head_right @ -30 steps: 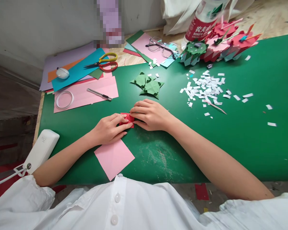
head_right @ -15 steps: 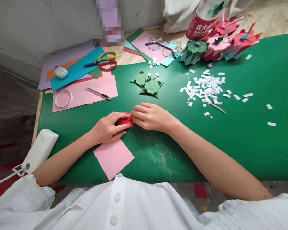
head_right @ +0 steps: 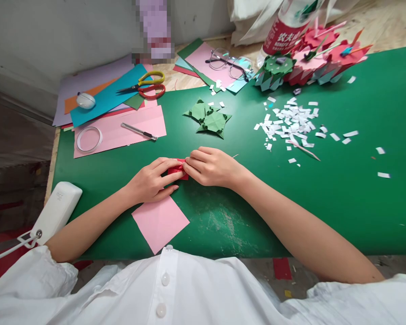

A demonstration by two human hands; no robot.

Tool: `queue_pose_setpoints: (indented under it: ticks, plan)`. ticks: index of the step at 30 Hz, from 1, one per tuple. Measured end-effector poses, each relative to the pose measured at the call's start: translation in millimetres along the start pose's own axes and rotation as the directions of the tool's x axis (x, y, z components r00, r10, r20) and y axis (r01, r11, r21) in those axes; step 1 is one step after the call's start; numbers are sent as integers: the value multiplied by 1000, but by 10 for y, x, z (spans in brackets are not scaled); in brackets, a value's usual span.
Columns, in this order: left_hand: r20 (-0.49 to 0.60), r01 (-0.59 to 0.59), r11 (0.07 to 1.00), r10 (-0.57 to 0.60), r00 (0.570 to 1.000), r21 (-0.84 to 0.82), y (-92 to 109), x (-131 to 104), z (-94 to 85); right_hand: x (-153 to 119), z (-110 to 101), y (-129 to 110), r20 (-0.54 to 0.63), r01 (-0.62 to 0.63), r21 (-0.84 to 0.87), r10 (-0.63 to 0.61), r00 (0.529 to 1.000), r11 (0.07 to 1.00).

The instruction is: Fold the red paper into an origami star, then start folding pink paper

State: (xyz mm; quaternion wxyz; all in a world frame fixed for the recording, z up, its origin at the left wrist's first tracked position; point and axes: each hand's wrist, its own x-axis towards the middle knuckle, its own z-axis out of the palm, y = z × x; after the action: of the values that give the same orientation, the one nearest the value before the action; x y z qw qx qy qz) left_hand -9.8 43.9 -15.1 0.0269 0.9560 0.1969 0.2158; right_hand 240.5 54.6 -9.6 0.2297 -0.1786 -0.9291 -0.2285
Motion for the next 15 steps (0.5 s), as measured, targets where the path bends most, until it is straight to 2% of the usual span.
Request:
queue_pose_setpoints:
  ticks: [8,11,15]
  plan:
    - [-35,4,1000,-3,999,18,6,-7,15,-65,41,6,106,-118,176,101,989,977]
    - [-45,1,1000,-1,999,14,3,-11,23,-56,19,11,93,-101,141,88,992,985]
    - [-55,1,1000,-1,998,6,0,-13,30,-37,3,6,6,-55,73,55,998,996]
